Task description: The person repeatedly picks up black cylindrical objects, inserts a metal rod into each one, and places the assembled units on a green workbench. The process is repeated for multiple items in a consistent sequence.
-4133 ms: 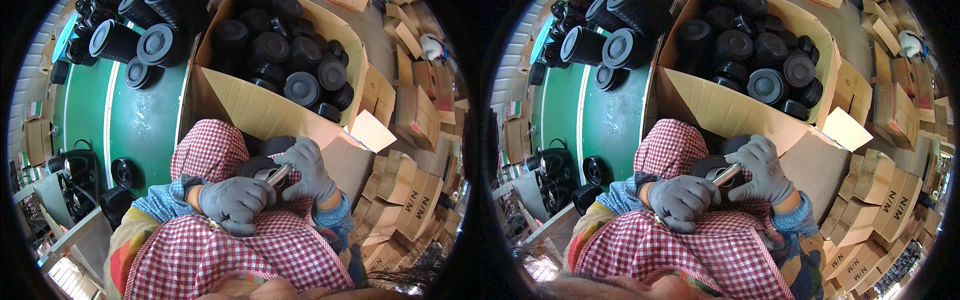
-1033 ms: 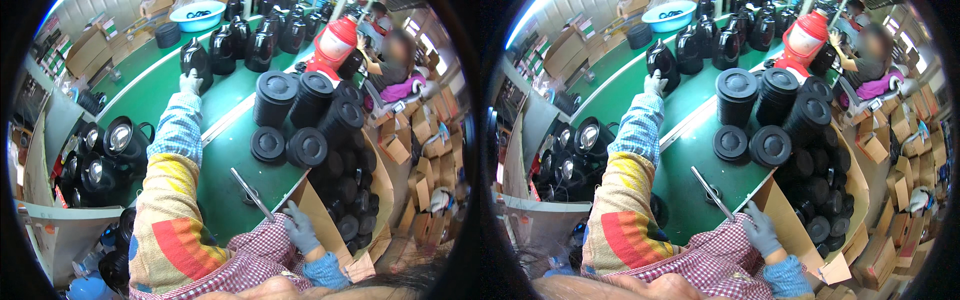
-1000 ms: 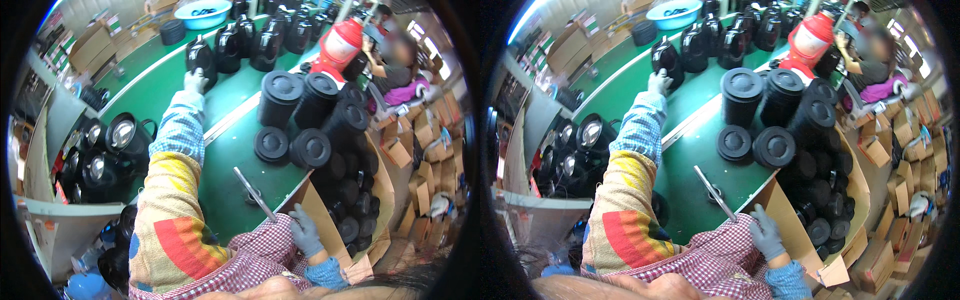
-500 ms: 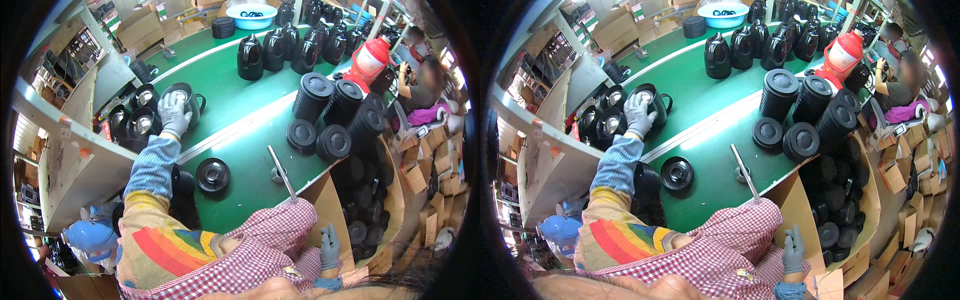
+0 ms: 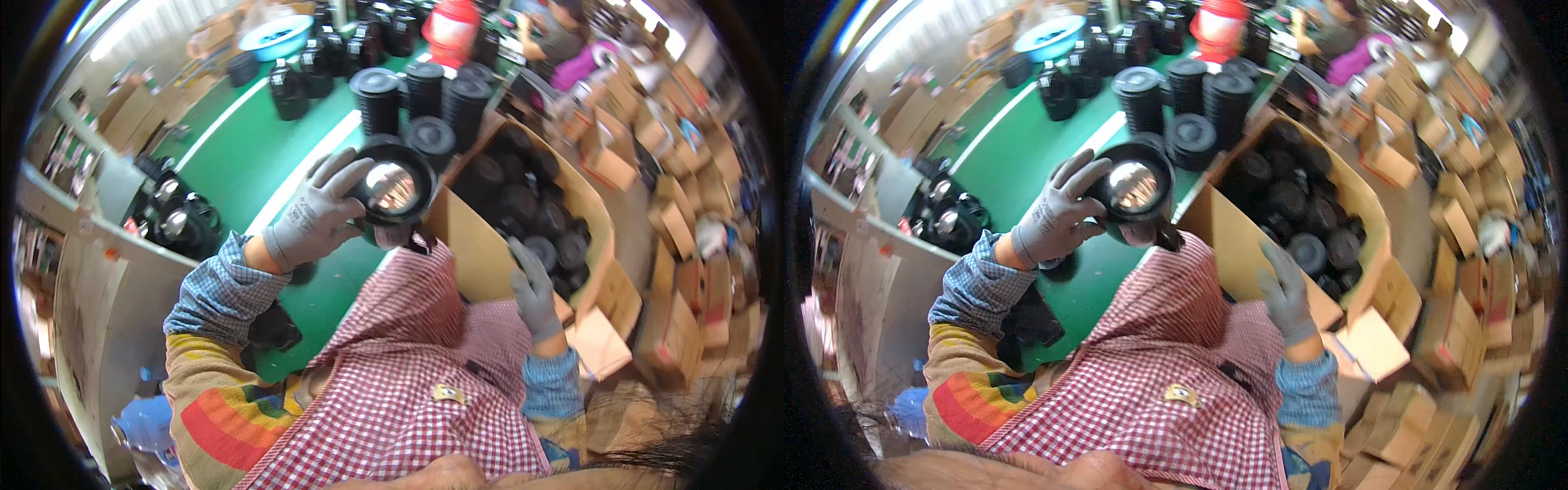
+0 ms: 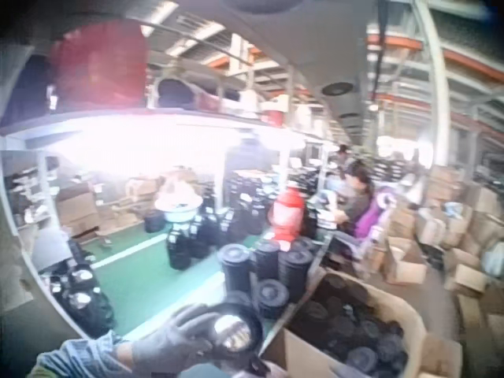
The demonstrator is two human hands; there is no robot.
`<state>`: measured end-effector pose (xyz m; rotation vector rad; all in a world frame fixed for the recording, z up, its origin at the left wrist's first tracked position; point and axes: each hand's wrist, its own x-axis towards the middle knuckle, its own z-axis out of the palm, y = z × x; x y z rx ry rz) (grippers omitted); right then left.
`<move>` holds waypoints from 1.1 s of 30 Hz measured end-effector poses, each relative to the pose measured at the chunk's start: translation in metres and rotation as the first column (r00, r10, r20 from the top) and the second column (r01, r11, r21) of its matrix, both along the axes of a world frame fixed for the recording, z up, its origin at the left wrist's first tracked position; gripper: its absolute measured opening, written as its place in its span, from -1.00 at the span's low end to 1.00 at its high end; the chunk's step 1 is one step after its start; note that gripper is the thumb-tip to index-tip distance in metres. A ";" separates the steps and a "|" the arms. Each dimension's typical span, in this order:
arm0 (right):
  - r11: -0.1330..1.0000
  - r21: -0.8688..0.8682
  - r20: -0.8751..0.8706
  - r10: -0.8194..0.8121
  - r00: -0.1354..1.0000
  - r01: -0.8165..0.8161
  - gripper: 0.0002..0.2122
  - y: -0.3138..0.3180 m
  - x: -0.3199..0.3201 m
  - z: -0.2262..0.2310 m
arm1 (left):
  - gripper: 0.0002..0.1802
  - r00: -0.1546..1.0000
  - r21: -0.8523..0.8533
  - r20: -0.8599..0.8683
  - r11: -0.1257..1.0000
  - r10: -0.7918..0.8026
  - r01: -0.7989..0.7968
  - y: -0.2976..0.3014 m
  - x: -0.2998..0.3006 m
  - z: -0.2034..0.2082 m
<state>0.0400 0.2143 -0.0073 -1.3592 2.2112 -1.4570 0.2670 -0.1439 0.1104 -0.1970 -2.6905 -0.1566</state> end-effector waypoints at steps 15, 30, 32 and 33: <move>0.944 0.081 0.356 -0.326 0.876 0.318 -0.56 0.084 0.124 -0.087 | -0.59 0.431 0.856 0.513 0.483 -0.743 -0.185 0.145 -0.136 -0.193; 0.867 0.468 -0.250 0.314 0.916 -0.169 -0.56 0.034 0.024 -0.032 | -0.46 0.968 0.807 -0.059 0.582 0.242 -0.096 -0.035 -0.197 -0.186; 0.866 0.474 -0.244 0.304 0.921 -0.160 -0.56 0.028 0.022 -0.034 | -0.37 0.880 0.646 -0.222 0.739 0.421 -0.191 -0.090 -0.215 -0.163; 0.857 0.493 -0.243 0.300 0.922 -0.149 -0.55 0.027 0.021 -0.035 | -0.30 0.827 0.547 -0.287 0.791 0.484 -0.273 -0.113 -0.224 -0.153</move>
